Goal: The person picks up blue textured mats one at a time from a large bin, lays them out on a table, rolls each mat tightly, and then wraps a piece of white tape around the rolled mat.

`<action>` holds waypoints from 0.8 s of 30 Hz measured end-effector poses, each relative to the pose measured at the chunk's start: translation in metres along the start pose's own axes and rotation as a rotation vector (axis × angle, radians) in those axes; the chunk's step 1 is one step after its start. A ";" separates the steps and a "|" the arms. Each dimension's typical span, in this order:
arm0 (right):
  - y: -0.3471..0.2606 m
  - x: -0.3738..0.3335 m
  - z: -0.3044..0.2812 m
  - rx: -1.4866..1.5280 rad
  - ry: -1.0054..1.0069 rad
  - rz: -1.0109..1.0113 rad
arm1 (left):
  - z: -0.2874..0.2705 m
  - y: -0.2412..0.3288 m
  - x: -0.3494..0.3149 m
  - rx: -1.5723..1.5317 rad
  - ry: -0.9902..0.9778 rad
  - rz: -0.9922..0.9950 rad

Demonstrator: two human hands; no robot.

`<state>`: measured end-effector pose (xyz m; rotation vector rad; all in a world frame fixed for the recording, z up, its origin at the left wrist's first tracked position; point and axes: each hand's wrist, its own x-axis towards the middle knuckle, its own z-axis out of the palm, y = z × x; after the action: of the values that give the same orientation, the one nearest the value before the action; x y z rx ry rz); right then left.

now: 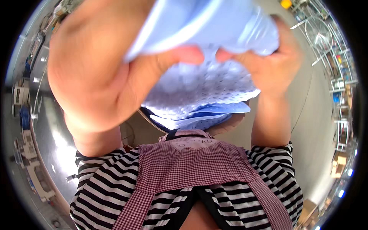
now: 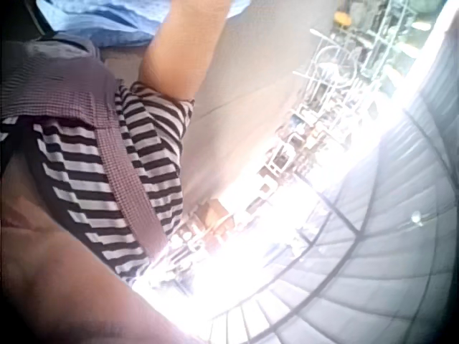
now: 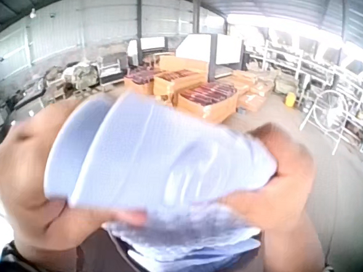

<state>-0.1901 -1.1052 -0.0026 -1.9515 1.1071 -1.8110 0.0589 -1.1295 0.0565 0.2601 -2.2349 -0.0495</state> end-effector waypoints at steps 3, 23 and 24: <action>-0.034 0.028 0.004 -0.135 -0.005 0.018 | -0.025 0.022 -0.003 -0.036 0.072 -0.202; 0.028 -0.128 -0.036 0.665 -1.495 0.587 | 0.096 0.220 -0.136 -0.058 -0.325 -0.614; 0.014 -0.114 -0.038 0.784 -1.510 0.915 | 0.108 0.229 -0.139 -0.121 -0.457 -0.584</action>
<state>-0.2228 -1.0264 -0.0890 -1.2747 0.4038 0.0005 0.0209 -0.8830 -0.0894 0.9012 -2.5111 -0.6070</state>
